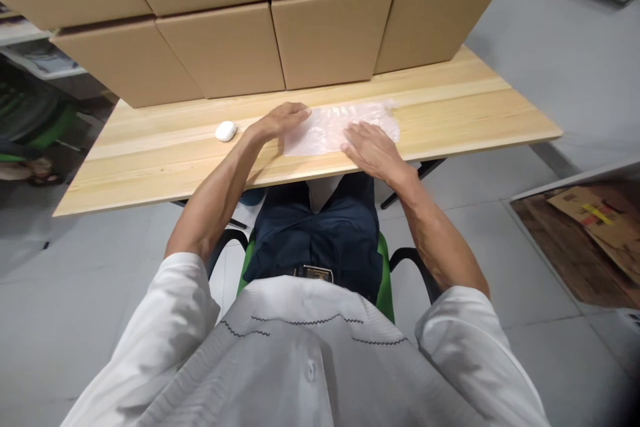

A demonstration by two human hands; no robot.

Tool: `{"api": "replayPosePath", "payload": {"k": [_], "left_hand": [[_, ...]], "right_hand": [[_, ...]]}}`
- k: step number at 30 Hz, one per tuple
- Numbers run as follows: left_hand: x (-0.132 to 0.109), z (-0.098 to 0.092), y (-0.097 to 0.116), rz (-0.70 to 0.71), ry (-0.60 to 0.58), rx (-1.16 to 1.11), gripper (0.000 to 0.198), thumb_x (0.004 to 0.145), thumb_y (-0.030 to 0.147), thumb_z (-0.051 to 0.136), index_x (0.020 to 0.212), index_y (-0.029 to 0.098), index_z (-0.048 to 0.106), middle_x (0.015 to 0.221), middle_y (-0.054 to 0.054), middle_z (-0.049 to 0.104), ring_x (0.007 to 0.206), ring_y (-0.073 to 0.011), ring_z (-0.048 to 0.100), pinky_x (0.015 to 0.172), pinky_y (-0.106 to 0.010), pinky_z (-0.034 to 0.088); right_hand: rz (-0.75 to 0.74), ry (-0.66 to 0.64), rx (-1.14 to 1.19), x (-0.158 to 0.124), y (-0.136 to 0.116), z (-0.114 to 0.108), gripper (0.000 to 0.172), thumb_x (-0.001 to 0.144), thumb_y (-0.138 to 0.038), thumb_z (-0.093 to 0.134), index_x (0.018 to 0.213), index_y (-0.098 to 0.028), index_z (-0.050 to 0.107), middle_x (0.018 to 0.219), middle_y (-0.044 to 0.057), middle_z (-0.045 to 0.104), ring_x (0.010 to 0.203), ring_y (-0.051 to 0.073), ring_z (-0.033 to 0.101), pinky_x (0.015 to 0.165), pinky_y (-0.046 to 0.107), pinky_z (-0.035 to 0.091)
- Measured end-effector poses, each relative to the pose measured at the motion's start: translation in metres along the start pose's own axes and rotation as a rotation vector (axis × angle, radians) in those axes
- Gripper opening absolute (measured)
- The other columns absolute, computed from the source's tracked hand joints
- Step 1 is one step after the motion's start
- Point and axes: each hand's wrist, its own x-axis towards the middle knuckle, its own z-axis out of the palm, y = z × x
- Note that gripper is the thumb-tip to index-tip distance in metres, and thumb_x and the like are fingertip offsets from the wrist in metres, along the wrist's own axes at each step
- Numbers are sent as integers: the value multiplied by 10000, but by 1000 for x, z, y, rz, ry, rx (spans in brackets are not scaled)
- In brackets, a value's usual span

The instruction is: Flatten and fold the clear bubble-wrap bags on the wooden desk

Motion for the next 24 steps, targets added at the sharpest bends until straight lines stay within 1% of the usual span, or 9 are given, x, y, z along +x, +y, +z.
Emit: {"api": "replayPosePath", "payload": {"k": [2,3,5,7,9,13,16,20,24], "left_hand": [[-7,-6,-2,13,-53,-117,612,1223,660,565,1377,196,933,1392,-147,943,1340,-337,881,1257,-505,702],[-11,-7,-1,-4,-74,-165,584,1207,634,605,1405,184,922,1436,-154,930,1369,-344,870,1268,-511,693],[-19,-2,2,-31,-51,-206,574,1167,568,666,1520,172,887,1569,-168,892,1453,-364,846,1300,-522,677],[-25,6,3,-51,-34,-201,637,1130,491,676,1658,167,824,1718,-182,829,1547,-369,813,1349,-514,654],[-29,12,3,-53,-24,-164,717,1096,413,651,1759,161,751,1816,-181,768,1612,-355,783,1400,-499,624],[-31,13,-1,-57,9,-78,839,1011,301,614,1826,118,681,1894,-180,703,1712,-349,718,1472,-491,559],[-31,11,-2,-64,22,-7,834,1021,321,605,1828,129,688,1884,-168,715,1726,-359,703,1484,-507,545],[-28,14,5,-68,66,127,713,1134,401,576,1784,155,734,1838,-173,752,1693,-380,705,1484,-537,530],[-20,19,11,-103,117,180,540,1202,370,502,1556,180,862,1644,-191,857,1581,-386,746,1411,-530,558]], "right_hand": [[28,23,1,-2,13,-1,799,1302,-468,307,1864,13,609,1981,266,562,1915,476,439,1587,681,309],[38,45,6,-3,17,-1,806,1307,-488,287,1858,-6,625,1979,260,569,1916,477,436,1585,702,306],[39,99,28,-4,16,-1,832,1325,-554,228,1884,-79,621,1998,226,556,1933,460,411,1582,737,296],[1,130,52,-4,4,-1,840,1335,-619,200,1937,-172,580,2038,172,511,1956,427,374,1588,742,283],[-78,106,66,-2,-16,0,803,1340,-639,251,1963,-236,557,2064,131,474,1971,406,345,1601,723,270],[-209,-12,87,8,-51,2,721,1327,-534,394,1952,-231,584,2044,117,497,1964,411,364,1606,712,299],[-200,-65,98,13,-57,6,726,1326,-505,380,1952,-197,583,2026,113,519,1949,387,402,1601,678,341],[-192,-62,87,14,-51,12,753,1340,-566,355,1947,-184,585,2040,99,499,1957,362,389,1608,626,346],[-193,-55,76,15,-48,18,798,1348,-622,314,1951,-165,568,2051,115,480,1963,363,373,1611,593,325]]}}
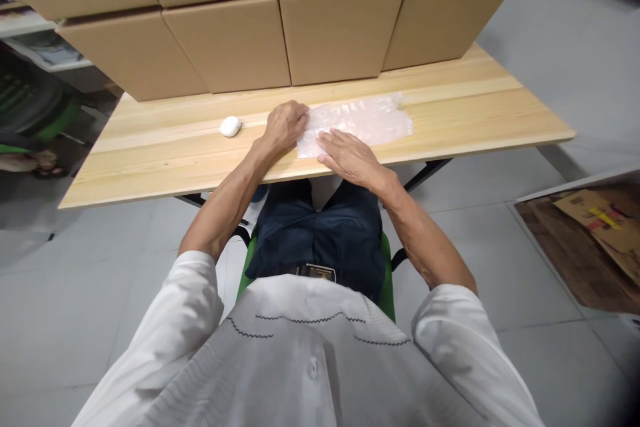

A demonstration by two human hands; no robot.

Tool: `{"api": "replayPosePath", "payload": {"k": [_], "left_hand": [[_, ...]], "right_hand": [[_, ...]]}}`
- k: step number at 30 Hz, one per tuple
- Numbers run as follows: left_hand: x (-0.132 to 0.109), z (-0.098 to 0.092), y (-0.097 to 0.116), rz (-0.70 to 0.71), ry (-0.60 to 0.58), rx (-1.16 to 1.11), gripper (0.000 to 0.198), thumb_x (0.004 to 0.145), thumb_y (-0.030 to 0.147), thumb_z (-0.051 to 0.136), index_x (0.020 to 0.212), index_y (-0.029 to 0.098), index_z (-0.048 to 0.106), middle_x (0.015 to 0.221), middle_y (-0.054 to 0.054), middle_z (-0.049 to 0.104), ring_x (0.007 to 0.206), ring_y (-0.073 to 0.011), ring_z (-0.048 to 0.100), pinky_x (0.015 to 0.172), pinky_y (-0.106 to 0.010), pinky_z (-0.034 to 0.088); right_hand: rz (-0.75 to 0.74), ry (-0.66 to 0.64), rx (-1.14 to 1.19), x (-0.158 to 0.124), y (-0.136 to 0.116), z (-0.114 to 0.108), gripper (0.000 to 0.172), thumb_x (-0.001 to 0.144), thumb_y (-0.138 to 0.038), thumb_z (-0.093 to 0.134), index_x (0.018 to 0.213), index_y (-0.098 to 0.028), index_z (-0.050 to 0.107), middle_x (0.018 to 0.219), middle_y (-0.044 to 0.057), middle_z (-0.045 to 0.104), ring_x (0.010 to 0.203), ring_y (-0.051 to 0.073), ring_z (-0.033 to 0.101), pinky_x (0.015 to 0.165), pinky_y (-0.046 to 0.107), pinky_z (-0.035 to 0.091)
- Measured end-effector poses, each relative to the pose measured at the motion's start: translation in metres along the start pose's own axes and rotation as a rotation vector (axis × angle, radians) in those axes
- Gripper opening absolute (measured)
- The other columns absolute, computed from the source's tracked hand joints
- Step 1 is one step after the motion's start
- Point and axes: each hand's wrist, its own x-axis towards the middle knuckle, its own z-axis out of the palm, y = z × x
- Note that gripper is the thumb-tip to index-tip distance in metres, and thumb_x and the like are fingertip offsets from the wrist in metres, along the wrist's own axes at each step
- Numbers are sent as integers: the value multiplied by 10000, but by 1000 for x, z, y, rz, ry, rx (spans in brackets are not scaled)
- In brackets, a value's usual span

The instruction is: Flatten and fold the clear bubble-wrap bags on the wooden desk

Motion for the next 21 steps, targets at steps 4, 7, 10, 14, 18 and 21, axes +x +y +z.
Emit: {"api": "replayPosePath", "payload": {"k": [4,7,10,14,18,21], "left_hand": [[8,1,-4,-7,105,-124,389,1178,285,523,1280,190,886,1285,-144,921,1336,-348,808,1242,-482,612],[7,0,-8,23,142,-211,293,1134,249,579,1165,188,864,1152,-111,917,1139,-307,809,1111,-441,626],[-1,0,-9,36,142,-221,285,1130,236,580,1179,196,858,1205,-117,925,1119,-294,804,1096,-428,620],[-12,2,-12,34,119,-120,312,1131,213,556,1236,202,850,1313,-159,918,1203,-325,809,1147,-462,614],[-18,5,-14,67,108,-39,304,1179,252,547,1282,214,830,1342,-181,908,1251,-352,815,1179,-487,616],[-18,7,-14,68,134,-54,314,1214,281,519,1318,225,811,1322,-169,907,1257,-350,819,1186,-492,626]], "right_hand": [[-22,-9,29,3,4,2,862,1343,-679,298,1960,-125,533,2070,159,435,1972,376,345,1616,571,297],[-31,-23,63,7,9,5,876,1330,-714,310,1973,-155,514,2086,159,399,1977,398,326,1609,619,310],[-8,-28,66,12,12,8,894,1321,-721,315,1987,-148,477,2096,183,363,1981,425,307,1602,678,306],[43,-59,36,15,10,7,929,1315,-687,344,1996,-60,418,2105,254,312,1984,461,282,1602,688,279],[38,-66,20,16,7,1,916,1309,-648,353,1987,-35,418,2086,275,364,1970,472,317,1584,690,311],[42,-74,20,17,4,-5,904,1295,-598,372,1977,-7,421,2075,280,391,1955,487,343,1571,695,329]]}}
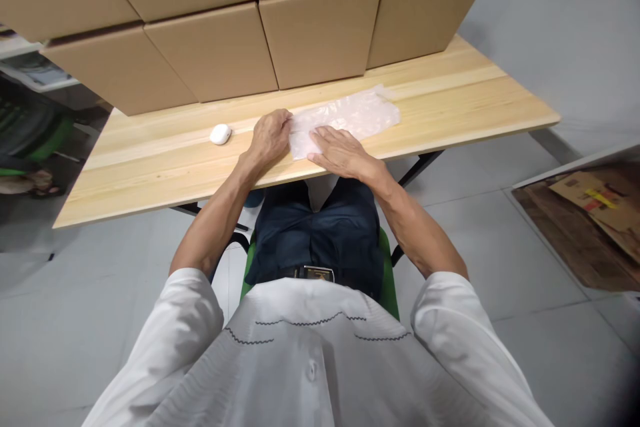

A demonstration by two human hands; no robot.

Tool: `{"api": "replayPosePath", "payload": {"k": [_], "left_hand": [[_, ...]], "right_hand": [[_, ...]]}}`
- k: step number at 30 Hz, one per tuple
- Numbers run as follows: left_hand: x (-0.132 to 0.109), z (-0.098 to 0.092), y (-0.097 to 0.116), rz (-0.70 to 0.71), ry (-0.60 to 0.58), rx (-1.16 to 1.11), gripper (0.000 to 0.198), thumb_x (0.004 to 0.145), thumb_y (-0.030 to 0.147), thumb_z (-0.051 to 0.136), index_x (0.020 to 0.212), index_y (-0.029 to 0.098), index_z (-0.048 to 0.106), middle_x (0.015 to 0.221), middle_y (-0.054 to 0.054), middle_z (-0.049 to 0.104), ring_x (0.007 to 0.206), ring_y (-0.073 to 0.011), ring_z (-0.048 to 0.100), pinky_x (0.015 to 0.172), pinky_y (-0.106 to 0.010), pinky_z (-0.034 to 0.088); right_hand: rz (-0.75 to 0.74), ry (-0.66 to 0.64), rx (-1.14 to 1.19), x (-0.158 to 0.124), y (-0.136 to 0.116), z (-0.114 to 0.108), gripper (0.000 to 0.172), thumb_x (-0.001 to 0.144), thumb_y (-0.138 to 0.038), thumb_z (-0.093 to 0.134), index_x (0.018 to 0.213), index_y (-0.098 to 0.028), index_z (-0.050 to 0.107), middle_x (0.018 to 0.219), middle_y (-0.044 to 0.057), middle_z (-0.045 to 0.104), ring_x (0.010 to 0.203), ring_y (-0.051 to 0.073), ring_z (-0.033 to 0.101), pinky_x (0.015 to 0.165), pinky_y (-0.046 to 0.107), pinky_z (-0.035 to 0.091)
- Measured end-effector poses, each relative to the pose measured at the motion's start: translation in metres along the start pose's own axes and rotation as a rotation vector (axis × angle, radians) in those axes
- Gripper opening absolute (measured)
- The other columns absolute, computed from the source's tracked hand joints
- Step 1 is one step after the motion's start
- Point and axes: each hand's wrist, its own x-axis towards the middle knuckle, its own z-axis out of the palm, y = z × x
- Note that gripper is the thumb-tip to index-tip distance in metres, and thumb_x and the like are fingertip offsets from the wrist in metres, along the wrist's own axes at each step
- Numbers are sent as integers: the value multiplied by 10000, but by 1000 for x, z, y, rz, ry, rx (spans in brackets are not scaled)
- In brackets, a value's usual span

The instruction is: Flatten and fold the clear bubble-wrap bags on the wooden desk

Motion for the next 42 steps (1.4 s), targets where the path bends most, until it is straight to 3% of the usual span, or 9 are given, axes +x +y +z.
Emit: {"api": "replayPosePath", "payload": {"k": [9,15,18,23,26,28,31,37,42], "left_hand": [[0,12,-3,55,11,52,264,1135,255,548,1241,250,790,1336,-158,901,1255,-359,820,1171,-550,662],[1,19,-6,174,44,72,251,1171,268,525,1210,243,772,1360,-199,888,1368,-387,821,1290,-622,628],[-4,15,-7,204,-3,40,345,1192,301,486,1365,218,773,1510,-220,868,1450,-386,816,1326,-616,624],[-8,11,-9,206,-53,-19,663,1146,513,658,1730,199,643,1743,-236,771,1600,-432,745,1382,-638,601],[3,17,-8,221,-25,25,551,1185,571,640,1583,208,753,1560,-233,838,1461,-425,794,1316,-621,626],[10,22,-5,225,-3,59,423,1225,517,561,1343,211,829,1377,-216,866,1308,-388,818,1227,-579,652],[14,25,1,219,-9,129,367,1225,379,494,1117,223,808,1275,-203,863,1183,-352,794,1140,-541,649],[2,14,12,273,-59,256,237,1120,175,541,1124,238,769,1279,-224,852,1150,-383,760,1074,-561,621],[1,8,22,285,-142,322,285,1106,96,539,1179,198,796,1315,-271,850,1213,-423,797,1078,-573,613]], "right_hand": [[-5,33,-10,5,0,0,898,1278,-581,359,1939,20,447,2036,290,466,1900,481,425,1543,677,355],[-3,25,-8,7,0,0,875,1273,-562,379,1923,17,475,2032,303,465,1893,492,433,1540,683,351],[-12,35,-12,7,-1,-1,865,1270,-553,390,1925,3,483,2023,303,479,1885,496,444,1534,689,361],[-15,31,10,6,-3,-5,880,1265,-551,406,1969,-22,420,2059,274,431,1910,495,405,1548,706,342],[5,18,11,6,-6,-8,897,1254,-541,426,1969,1,408,2067,275,416,1918,483,392,1562,675,325],[13,21,5,5,-7,-9,892,1250,-536,428,1955,10,425,2047,281,451,1903,472,420,1560,645,336],[13,35,0,5,-8,-9,870,1252,-534,397,1931,5,470,1996,287,530,1868,463,474,1545,634,368],[49,47,13,13,2,-4,897,1250,-557,340,1930,12,473,2034,283,474,1934,475,380,1605,686,225],[111,31,37,19,14,-6,886,1252,-590,345,1906,-23,532,2013,278,512,1928,495,399,1594,693,267]]}}
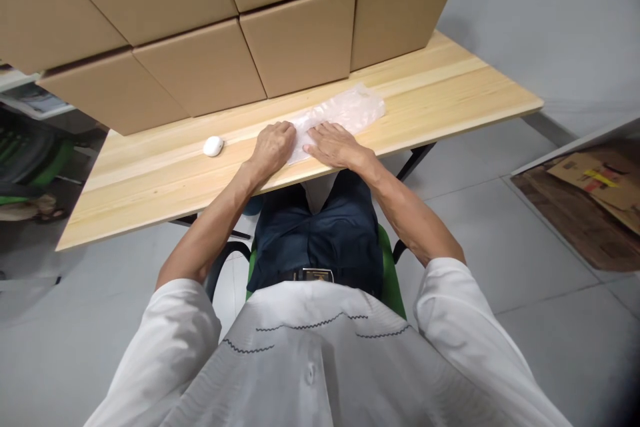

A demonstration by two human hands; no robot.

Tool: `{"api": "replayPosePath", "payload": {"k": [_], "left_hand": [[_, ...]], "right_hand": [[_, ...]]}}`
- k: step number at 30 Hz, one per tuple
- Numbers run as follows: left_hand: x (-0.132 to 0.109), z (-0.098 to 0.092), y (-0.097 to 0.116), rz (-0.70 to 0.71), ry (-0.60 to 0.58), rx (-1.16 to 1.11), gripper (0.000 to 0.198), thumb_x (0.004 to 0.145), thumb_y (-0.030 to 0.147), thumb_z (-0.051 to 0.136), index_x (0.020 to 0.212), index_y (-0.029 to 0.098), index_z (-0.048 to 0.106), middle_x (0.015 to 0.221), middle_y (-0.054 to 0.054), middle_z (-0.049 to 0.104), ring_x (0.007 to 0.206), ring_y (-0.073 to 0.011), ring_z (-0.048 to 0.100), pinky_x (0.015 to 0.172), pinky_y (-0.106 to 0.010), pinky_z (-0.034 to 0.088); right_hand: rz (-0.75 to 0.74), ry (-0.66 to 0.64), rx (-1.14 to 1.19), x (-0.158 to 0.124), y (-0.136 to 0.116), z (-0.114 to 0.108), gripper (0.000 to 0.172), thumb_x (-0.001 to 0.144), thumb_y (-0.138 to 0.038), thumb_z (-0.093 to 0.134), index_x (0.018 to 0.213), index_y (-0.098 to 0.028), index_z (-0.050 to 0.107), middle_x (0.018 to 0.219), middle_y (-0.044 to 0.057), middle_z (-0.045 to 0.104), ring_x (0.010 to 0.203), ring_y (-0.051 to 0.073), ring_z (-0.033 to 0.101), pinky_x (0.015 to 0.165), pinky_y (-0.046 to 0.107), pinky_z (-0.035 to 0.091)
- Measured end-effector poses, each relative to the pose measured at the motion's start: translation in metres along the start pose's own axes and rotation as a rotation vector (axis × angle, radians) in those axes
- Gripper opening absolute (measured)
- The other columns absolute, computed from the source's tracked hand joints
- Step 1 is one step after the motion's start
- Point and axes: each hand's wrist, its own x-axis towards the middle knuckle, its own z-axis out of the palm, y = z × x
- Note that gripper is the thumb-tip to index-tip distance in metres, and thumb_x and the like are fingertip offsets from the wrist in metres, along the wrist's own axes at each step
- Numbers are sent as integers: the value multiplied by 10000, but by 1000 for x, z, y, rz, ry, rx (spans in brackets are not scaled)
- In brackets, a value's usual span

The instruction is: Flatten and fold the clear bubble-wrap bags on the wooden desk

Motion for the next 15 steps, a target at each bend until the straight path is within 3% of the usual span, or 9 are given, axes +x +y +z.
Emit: {"api": "replayPosePath", "payload": {"k": [3,9,15], "left_hand": [[2,-3,2,20,-31,27,314,1133,94,511,1190,193,804,1341,-276,861,1236,-430,812,1076,-570,614],[-1,-7,-1,67,-20,0,313,1138,106,517,1195,204,809,1303,-249,884,1209,-416,837,1062,-554,628],[-3,-10,-2,98,-36,-11,345,1171,132,471,1238,186,805,1306,-254,885,1196,-407,852,1054,-531,640]], "right_hand": [[25,-3,-6,2,5,-3,876,1261,-601,341,1883,-31,573,1976,286,562,1906,511,427,1568,719,312],[35,32,-75,7,26,-6,846,1263,-557,307,1739,9,718,1815,329,709,1730,521,611,1482,713,418],[68,89,-74,9,54,-4,877,1252,-618,298,1704,-13,744,1819,331,706,1703,519,635,1468,723,432]]}}
